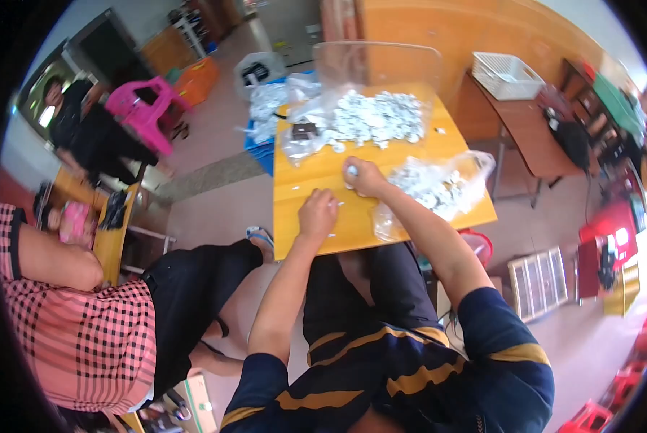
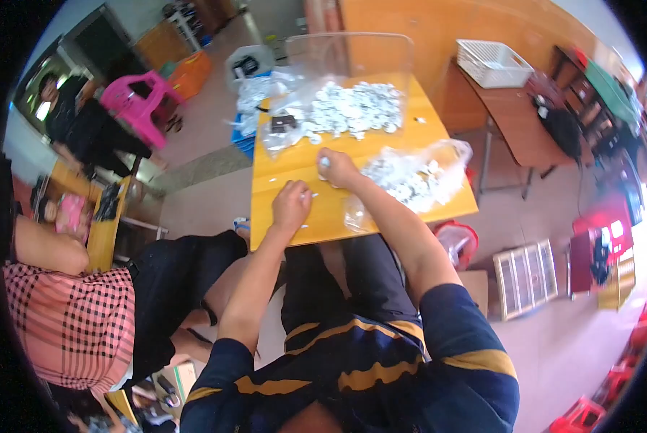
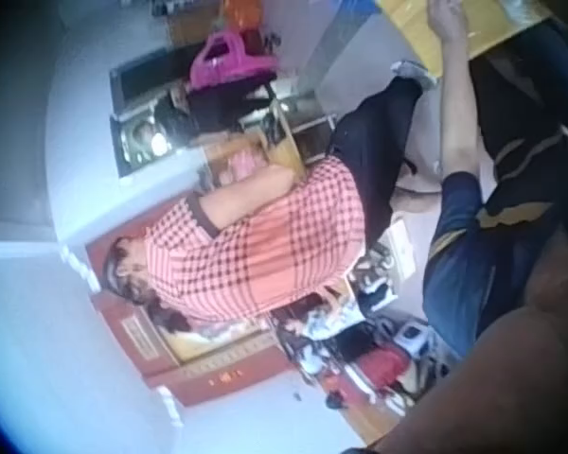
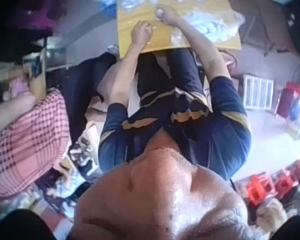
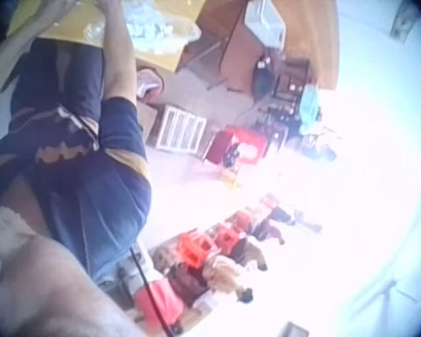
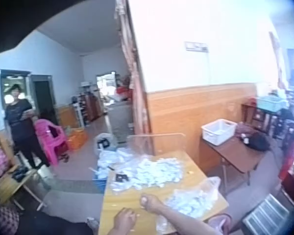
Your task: The person sorts small white plastic battery or electronic components by hand into plastic bags and plastic containers.
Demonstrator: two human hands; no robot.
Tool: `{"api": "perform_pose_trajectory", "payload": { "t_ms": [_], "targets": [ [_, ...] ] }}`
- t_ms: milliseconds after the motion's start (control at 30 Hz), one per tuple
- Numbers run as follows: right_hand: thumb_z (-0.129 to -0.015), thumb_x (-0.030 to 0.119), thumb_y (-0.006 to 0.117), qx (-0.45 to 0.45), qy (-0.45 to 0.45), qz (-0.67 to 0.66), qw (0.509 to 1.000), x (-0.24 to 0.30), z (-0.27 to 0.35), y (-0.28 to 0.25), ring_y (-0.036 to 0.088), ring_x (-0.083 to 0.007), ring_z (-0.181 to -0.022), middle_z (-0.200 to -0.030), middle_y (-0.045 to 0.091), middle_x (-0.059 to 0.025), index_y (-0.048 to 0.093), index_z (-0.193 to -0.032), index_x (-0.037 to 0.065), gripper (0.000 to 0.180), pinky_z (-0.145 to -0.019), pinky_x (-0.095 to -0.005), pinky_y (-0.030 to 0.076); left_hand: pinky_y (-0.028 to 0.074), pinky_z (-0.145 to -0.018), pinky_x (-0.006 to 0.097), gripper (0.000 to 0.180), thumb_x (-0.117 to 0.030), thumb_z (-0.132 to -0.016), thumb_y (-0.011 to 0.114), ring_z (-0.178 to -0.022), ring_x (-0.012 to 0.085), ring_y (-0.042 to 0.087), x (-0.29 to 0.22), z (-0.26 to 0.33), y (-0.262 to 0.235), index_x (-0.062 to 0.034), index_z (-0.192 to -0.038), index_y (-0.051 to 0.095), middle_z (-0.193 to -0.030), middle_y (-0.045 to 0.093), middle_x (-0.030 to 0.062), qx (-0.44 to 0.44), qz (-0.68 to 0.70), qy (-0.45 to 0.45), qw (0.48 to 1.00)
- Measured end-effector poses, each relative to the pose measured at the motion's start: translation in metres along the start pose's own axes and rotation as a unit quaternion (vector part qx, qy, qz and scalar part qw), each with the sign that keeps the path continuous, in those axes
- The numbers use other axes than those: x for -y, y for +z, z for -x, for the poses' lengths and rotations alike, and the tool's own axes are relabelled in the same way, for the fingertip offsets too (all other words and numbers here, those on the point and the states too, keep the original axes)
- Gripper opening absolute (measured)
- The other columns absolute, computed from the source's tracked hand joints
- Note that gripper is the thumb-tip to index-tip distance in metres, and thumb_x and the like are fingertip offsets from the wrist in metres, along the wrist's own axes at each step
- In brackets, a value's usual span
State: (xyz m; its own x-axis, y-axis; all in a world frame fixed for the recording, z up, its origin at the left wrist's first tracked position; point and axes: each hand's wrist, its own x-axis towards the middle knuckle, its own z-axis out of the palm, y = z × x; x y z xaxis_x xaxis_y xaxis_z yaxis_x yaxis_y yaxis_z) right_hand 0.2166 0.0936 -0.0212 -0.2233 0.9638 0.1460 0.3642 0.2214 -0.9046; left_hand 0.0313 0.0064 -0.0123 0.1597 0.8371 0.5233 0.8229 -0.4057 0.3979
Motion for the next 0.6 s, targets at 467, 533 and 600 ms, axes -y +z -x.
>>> {"api": "perform_pose_trajectory", "payload": {
  "t_ms": [467, 533, 600],
  "targets": [
    [-0.1, 0.022, 0.068, 0.05, -0.003, -0.31, 0.95, 0.098, 0.079, -0.219, 0.053, -0.0025, -0.059, -0.094, 0.064, 0.0015, 0.059, -0.106, 0.016, 0.012, -0.046, -0.0176, 0.04, 0.045, -0.062, 0.022, 0.013, -0.019, -0.095, 0.073, -0.068, 0.0041, 0.054, -0.155, -0.086, -0.07, -0.0062, -0.096, 0.071, -0.083, 0.065, -0.0029, 0.254, 0.553, -0.119, 0.784],
    [-0.099, 0.022, 0.069, 0.094, 0.066, -0.211, 0.971, 0.082, 0.1, -0.236, 0.056, -0.0045, -0.062, -0.09, 0.062, 0.002, 0.061, -0.106, 0.015, 0.013, -0.048, -0.0202, 0.043, 0.046, -0.064, 0.022, 0.013, -0.02, -0.096, 0.071, -0.072, 0.004, 0.055, -0.176, -0.086, -0.064, -0.008, -0.1, 0.072, -0.086, 0.065, -0.0032, 0.336, 0.534, -0.066, 0.773],
    [-0.097, 0.022, 0.07, 0.137, 0.116, -0.101, 0.979, 0.064, 0.108, -0.236, 0.059, -0.0073, -0.066, -0.088, 0.062, 0.0018, 0.064, -0.104, 0.013, 0.013, -0.053, -0.0235, 0.048, 0.05, -0.069, 0.027, 0.015, -0.021, -0.095, 0.072, -0.075, 0.0079, 0.058, -0.181, -0.082, -0.032, -0.0068, -0.098, 0.072, -0.087, 0.067, -0.0012, 0.372, 0.463, 0.021, 0.804]
  ]
}}
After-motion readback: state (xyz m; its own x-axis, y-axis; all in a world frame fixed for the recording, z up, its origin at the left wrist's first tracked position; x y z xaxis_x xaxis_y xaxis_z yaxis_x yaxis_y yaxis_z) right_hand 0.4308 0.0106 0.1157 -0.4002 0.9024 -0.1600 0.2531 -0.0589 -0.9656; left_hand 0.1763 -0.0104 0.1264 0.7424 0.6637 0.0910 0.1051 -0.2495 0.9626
